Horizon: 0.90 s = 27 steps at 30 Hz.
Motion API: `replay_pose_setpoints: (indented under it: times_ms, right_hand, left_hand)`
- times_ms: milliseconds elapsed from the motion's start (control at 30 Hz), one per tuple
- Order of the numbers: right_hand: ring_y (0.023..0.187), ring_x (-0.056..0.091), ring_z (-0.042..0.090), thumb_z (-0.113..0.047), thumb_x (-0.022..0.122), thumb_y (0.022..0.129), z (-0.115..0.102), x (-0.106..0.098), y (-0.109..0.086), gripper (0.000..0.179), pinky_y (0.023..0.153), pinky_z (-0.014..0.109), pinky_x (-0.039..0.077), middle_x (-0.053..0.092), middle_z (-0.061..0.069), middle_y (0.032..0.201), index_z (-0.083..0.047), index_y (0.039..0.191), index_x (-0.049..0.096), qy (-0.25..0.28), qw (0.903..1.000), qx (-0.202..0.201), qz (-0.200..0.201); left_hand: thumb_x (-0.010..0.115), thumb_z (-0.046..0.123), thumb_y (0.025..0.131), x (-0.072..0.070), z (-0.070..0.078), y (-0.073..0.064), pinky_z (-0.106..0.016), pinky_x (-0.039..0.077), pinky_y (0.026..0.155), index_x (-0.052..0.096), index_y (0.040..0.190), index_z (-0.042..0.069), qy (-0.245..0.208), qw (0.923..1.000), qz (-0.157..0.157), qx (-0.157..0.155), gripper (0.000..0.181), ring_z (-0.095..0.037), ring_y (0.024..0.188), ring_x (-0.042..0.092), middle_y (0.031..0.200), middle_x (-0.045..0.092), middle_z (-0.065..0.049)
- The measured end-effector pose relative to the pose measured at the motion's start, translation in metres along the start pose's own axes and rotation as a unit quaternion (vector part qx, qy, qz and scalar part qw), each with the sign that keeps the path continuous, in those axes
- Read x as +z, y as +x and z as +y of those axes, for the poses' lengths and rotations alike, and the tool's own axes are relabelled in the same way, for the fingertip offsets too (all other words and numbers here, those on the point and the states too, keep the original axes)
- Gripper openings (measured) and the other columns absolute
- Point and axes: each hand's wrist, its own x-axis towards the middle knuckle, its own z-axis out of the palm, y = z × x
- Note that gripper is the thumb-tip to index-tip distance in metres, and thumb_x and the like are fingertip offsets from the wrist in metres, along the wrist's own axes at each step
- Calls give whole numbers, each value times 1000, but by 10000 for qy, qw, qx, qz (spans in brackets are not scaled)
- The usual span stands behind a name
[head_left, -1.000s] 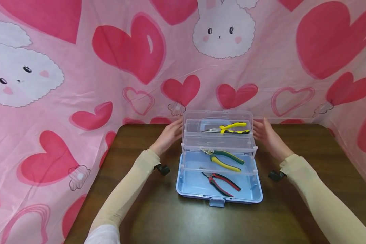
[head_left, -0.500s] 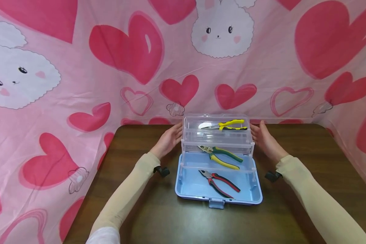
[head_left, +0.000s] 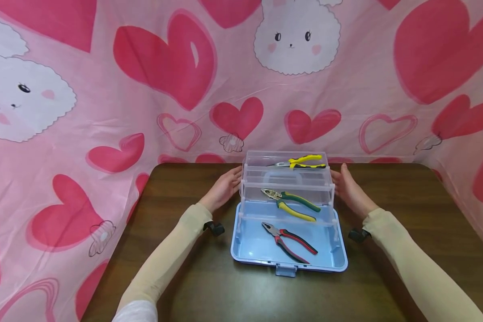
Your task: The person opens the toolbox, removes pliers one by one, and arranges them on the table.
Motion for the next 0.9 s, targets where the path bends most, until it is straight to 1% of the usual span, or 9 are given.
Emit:
replay_pose_setpoints:
  times_ms: [167, 333, 400, 567, 733, 900]
  right_hand:
    - [157, 12, 46, -74, 4, 101, 4, 0, 0, 96, 124, 66, 8, 10, 21, 172, -5, 167, 0, -84, 10000, -4, -26]
    - [156, 12, 48, -73, 4, 101, 4, 1, 1, 95, 123, 67, 8, 11, 24, 172, -4, 166, 1, -131, 9999, 4, -58]
    - [156, 13, 49, -74, 4, 101, 4, 2, 0, 96, 123, 67, 8, 12, 24, 171, -4, 166, 2, -165, 9998, 88, -32]
    - [155, 14, 49, -74, 4, 101, 5, 3, 1, 98, 124, 65, 9, 12, 26, 171, -1, 166, 2, -131, 9997, 191, 11]
    - [155, 14, 49, -74, 5, 101, 5, 2, 0, 98, 124, 65, 9, 13, 26, 171, -1, 166, 2, -113, 9998, 154, 40]
    - [155, 15, 48, -73, 5, 102, 8, 2, 1, 96, 123, 65, 11, 13, 24, 171, -2, 166, 4, -183, 9998, 105, 22]
  left_hand:
    - [31, 3, 108, -1, -1, -2, -44, 21, 126, 13, 165, 0, 12, 10000, -39, 5, 61, -31, 158, 21, 172, 18, -16]
    - [32, 2, 107, -1, -3, -4, -44, 20, 126, 13, 165, 1, 80, 9999, -12, -59, 61, -29, 158, 21, 172, 18, -15]
    - [32, 2, 106, -1, -3, -4, -44, 20, 127, 12, 165, 0, 106, 9999, -14, -105, 62, -30, 158, 22, 172, 18, -15]
    - [34, 0, 106, -1, -5, -4, -45, 18, 127, 10, 164, -3, -84, 9999, -52, -109, 63, -31, 158, 20, 172, 16, -18]
    - [35, 0, 105, 0, -4, -3, -45, 19, 127, 11, 164, -3, -129, 9999, 43, -101, 64, -31, 158, 21, 172, 17, -19]
    - [34, 6, 109, 0, -4, -3, -44, 19, 127, 12, 165, -2, -205, 9995, 121, -206, 60, -31, 158, 22, 172, 17, -18]
